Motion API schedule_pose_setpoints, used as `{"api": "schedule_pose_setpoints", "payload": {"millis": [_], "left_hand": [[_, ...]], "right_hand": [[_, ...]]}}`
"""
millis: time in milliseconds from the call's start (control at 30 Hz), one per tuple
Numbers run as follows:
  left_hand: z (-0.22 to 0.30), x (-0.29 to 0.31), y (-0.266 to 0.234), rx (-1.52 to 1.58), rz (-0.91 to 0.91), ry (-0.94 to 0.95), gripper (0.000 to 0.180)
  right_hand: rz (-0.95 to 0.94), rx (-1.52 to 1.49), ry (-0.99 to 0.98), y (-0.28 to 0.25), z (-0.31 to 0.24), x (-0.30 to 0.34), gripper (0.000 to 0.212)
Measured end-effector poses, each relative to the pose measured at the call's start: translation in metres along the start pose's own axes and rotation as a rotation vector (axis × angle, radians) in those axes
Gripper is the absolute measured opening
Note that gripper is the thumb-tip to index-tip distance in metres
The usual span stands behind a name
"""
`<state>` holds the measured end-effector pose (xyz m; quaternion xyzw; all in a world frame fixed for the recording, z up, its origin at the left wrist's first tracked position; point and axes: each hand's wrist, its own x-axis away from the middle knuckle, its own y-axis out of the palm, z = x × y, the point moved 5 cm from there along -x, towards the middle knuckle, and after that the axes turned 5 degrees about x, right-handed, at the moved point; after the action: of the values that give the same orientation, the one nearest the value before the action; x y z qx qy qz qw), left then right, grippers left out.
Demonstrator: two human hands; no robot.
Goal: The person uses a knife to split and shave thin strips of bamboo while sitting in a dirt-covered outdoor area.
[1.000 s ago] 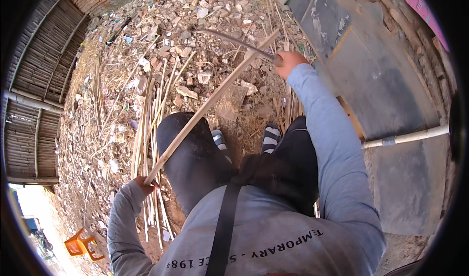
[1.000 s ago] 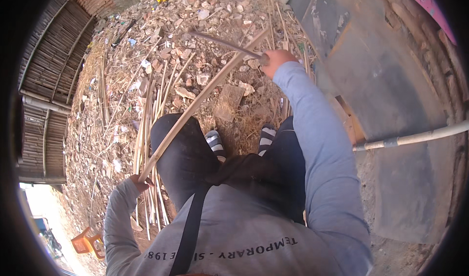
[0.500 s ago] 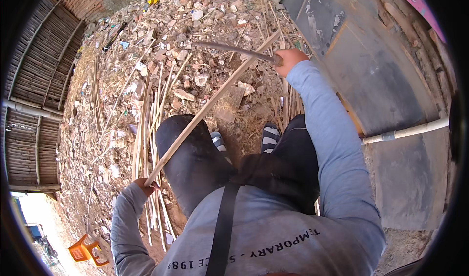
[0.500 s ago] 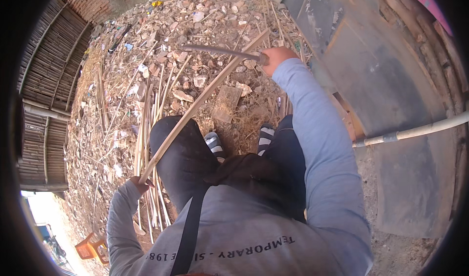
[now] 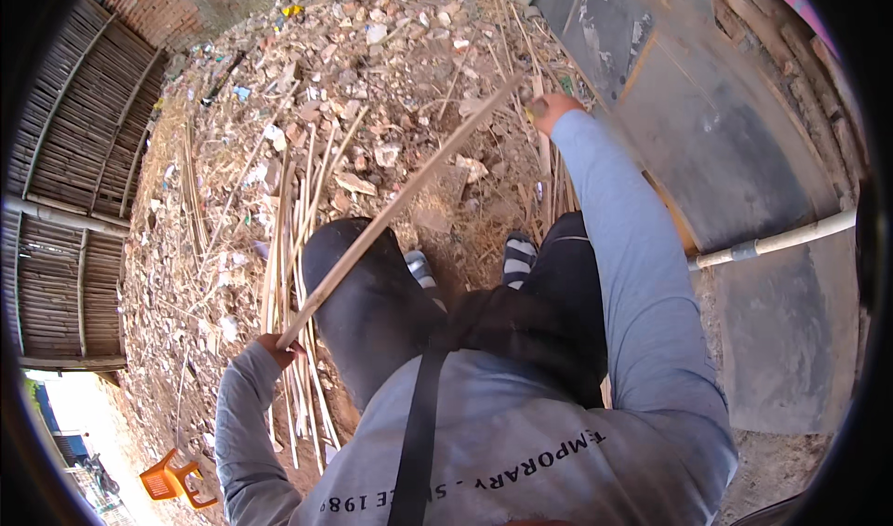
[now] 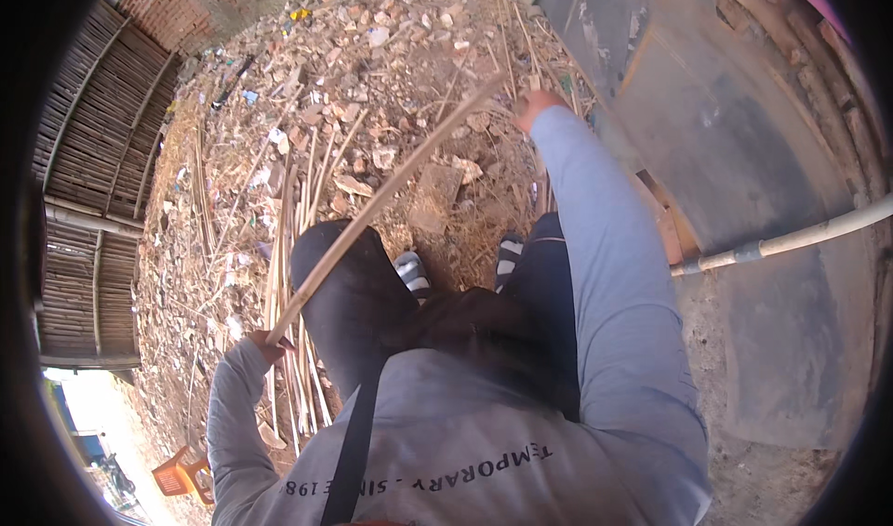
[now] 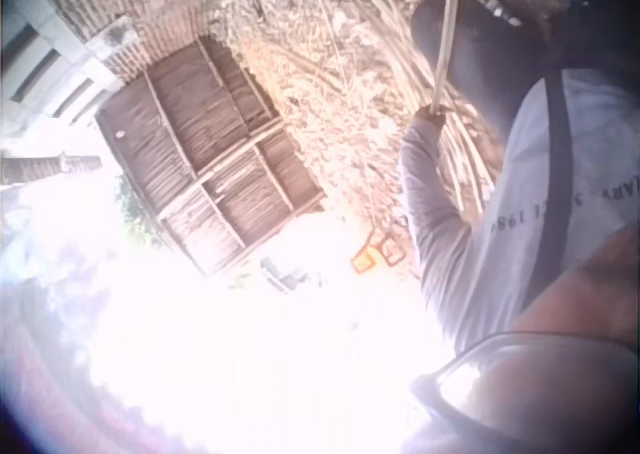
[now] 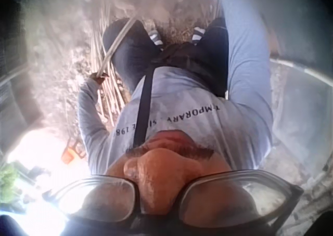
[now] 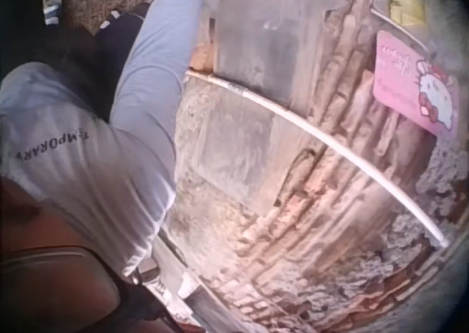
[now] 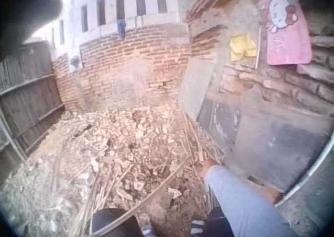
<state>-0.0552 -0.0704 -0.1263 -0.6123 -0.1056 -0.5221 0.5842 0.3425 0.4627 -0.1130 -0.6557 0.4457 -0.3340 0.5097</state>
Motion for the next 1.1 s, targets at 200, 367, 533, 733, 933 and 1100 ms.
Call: {"api": "schedule_pose_setpoints", "payload": {"millis": [200,367,533,733,933,1100], "left_hand": [[-0.003,0.01,0.004,-0.044,0.002,0.099,0.025],[-0.002,0.008,0.005,0.055,0.0,0.004,0.027],[0.002,0.013,-0.005,-0.071,0.02,-0.047,0.029],[-0.008,0.014,0.002,-0.031,0.034,-0.063,0.028],[0.003,0.013,-0.006,-0.162,0.012,-0.058,0.027],[0.002,0.015,0.001,-0.028,-0.024,-0.111,0.028]], "right_hand": [[-0.025,-0.053,-0.053,-0.029,-0.029,0.023,0.035],[-0.152,0.061,-0.088,-0.024,-0.028,0.019,0.035],[-0.022,0.067,-0.006,-0.003,0.007,0.002,0.033],[-0.162,0.003,-0.138,-0.017,-0.032,0.019,0.038],[0.013,-0.027,0.07,-0.017,0.018,0.008,0.041],[0.014,-0.08,0.028,-0.024,0.006,0.009,0.04]]}}
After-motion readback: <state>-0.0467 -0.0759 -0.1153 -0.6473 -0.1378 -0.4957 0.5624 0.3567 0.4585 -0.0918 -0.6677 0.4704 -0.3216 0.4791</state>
